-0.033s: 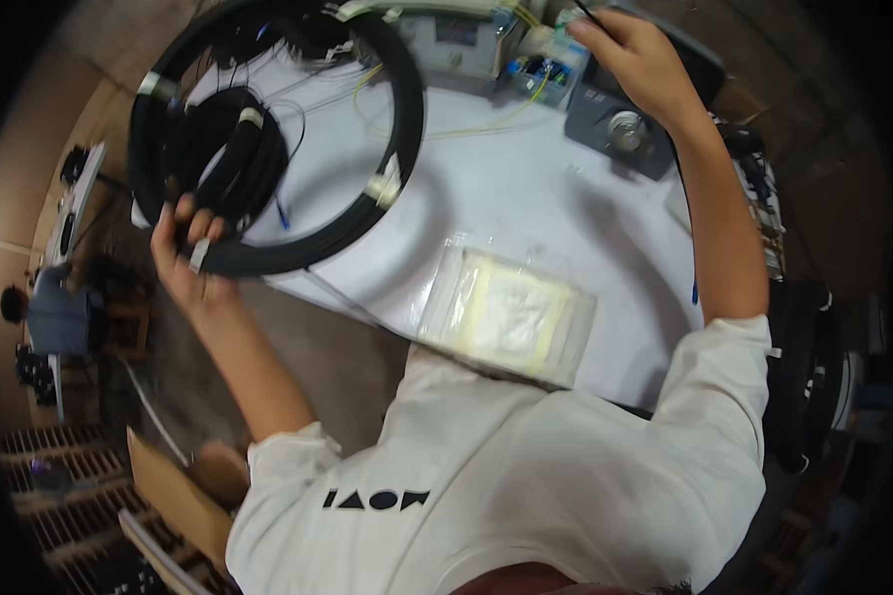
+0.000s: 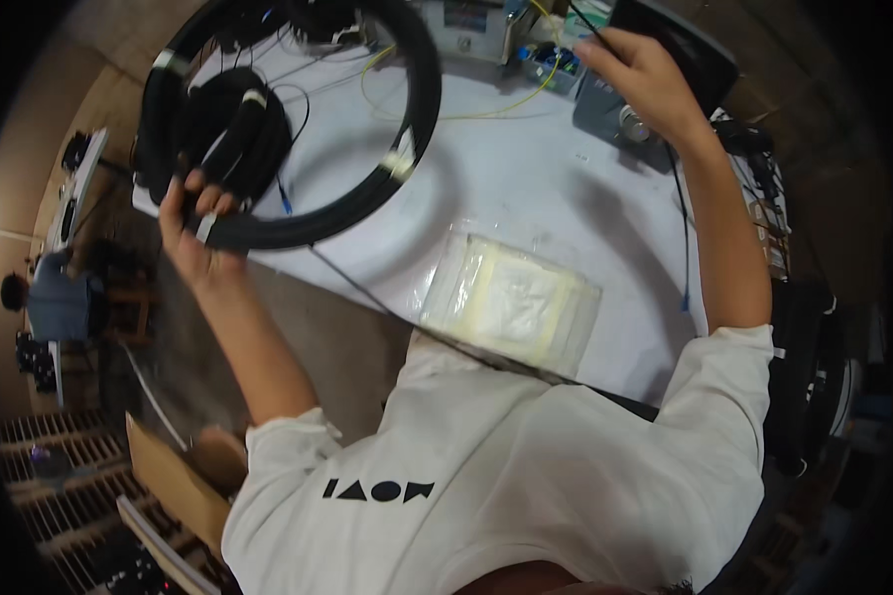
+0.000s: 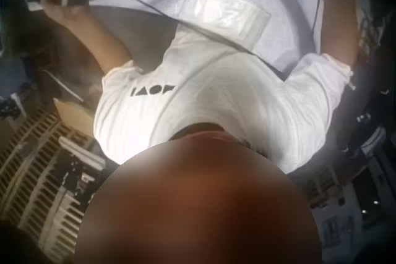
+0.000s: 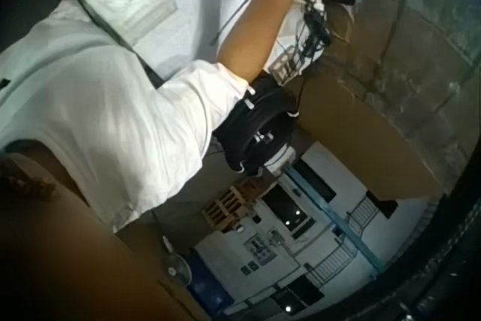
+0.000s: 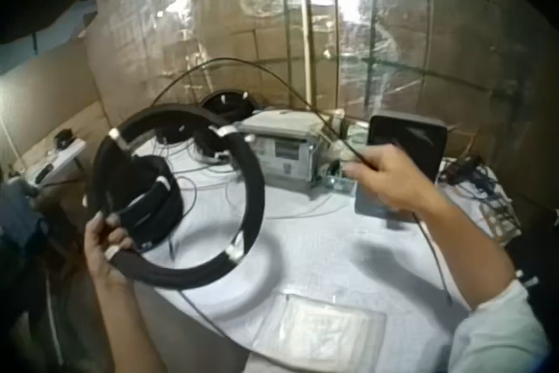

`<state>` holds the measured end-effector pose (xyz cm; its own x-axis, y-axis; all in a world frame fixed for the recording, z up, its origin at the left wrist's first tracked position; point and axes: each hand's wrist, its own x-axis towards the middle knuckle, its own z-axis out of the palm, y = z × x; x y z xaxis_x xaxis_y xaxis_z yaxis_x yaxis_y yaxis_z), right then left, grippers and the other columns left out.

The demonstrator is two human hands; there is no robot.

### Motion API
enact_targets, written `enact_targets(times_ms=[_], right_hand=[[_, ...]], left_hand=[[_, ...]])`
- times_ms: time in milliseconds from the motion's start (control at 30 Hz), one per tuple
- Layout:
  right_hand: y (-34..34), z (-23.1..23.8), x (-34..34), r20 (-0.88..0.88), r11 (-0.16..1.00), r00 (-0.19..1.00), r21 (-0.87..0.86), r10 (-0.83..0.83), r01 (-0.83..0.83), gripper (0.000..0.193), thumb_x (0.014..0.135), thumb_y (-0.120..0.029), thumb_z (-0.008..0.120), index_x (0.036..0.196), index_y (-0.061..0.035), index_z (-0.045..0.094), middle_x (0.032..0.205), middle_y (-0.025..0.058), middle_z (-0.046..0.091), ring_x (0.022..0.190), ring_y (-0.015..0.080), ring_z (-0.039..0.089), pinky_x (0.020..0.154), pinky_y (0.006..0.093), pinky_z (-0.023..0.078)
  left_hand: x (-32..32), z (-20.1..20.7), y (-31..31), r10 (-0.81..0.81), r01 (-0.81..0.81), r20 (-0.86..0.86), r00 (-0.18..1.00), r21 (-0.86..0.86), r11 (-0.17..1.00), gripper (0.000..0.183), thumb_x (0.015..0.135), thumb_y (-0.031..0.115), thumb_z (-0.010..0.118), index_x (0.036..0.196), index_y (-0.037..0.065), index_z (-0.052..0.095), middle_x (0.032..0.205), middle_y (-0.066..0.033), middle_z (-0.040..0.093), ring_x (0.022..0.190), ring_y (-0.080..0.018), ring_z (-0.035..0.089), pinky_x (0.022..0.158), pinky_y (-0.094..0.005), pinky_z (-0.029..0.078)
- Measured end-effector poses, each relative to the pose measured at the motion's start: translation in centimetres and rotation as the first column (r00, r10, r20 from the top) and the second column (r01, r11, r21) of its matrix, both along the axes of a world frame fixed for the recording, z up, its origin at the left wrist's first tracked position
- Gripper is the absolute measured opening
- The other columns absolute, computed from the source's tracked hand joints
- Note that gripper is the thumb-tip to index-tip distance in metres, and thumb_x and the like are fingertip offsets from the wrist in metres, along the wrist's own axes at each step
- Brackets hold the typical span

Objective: Testing fiber optic cable connectivity using a light source and inspecting connector ends with a microscope.

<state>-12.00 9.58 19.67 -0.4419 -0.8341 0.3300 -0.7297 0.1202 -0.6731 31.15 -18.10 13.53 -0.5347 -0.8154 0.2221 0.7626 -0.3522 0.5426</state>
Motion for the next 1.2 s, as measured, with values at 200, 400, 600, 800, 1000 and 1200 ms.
enact_targets(times_ms=[200,400,600,800,1000,1200], right_hand=[[5.1,-14.1,4.3,0.297,0.979,0.952,0.205,-0.071,0.009,0.031,0.097,-0.032,0.073,0.088,-0.0036,0.063,0.072,-0.0056,0.051,0.067,0.0058,0.043,0.06,0.0253,0.037],[8.1,-15.1,5.3,0.47,0.984,0.865,0.113,-0.175,0.138,0.032,0.096,-0.031,0.073,0.087,-0.0024,0.064,0.069,-0.0045,0.052,0.065,0.0063,0.044,0.06,0.026,0.038],[11.0,-15.0,3.7,0.457,0.965,0.853,0.177,-0.254,0.192,0.029,0.105,-0.028,0.06,0.099,-0.0013,0.071,0.071,-0.0039,0.055,0.066,0.006,0.05,0.061,0.0249,0.041],[10.6,-15.8,0.6,0.296,0.957,0.91,0.089,-0.29,0.276,0.031,0.105,-0.024,0.058,0.121,-0.0005,0.071,0.075,-0.0022,0.059,0.071,0.0067,0.053,0.065,0.0254,0.044],[11.3,-15.9,1.6,0.387,0.958,0.876,0.105,-0.287,0.267,0.032,0.106,-0.023,0.057,0.125,-0.0015,0.069,0.076,-0.0019,0.061,0.069,0.0058,0.053,0.063,0.0236,0.042],[15.7,-16.1,2.9,0.814,0.953,0.528,0.097,-0.242,0.286,0.032,0.107,-0.031,0.058,0.115,-0.0025,0.07,0.068,-0.0068,0.046,0.052,0.0025,0.035,0.046,0.0219,0.028]], left_hand=[[-8.6,-4.7,-0.4,-0.089,0.058,0.151,0.985,0.199,0.978,0.013,0.095,0.019,0.066,0.105,0.01,0.067,0.083,0.0007,0.061,0.063,-0.0096,0.054,0.057,-0.0278,0.046],[-9.7,-10.3,2.0,-0.047,-0.049,0.297,0.954,0.307,0.95,0.009,0.093,0.018,0.069,0.096,0.012,0.064,0.079,0.0022,0.061,0.061,-0.01,0.056,0.055,-0.028,0.047],[-9.0,-13.3,2.6,-0.044,-0.096,0.343,0.938,0.383,0.919,0.01,0.093,0.018,0.069,0.097,0.011,0.063,0.079,0.0027,0.06,0.061,-0.0097,0.056,0.055,-0.0266,0.047],[-10.4,-14.9,0.8,0.031,-0.201,0.408,0.913,0.382,0.902,0.011,0.091,0.015,0.07,0.091,0.008,0.061,0.079,-0.0024,0.06,0.066,-0.0139,0.058,0.056,-0.0274,0.048],[-12.8,-15.5,0.1,0.353,-0.475,0.526,0.774,0.112,0.873,0.009,0.093,0.011,0.066,0.09,0.005,0.06,0.082,-0.0072,0.064,0.066,-0.0165,0.059,0.058,-0.03,0.051],[-13.0,-15.0,1.3,0.889,-0.501,0.405,0.216,-0.735,0.457,0.048,0.093,0.008,0.065,0.136,-0.01,0.056,0.141,-0.0221,0.056,0.128,-0.032,0.057,0.111,-0.0393,0.042]])
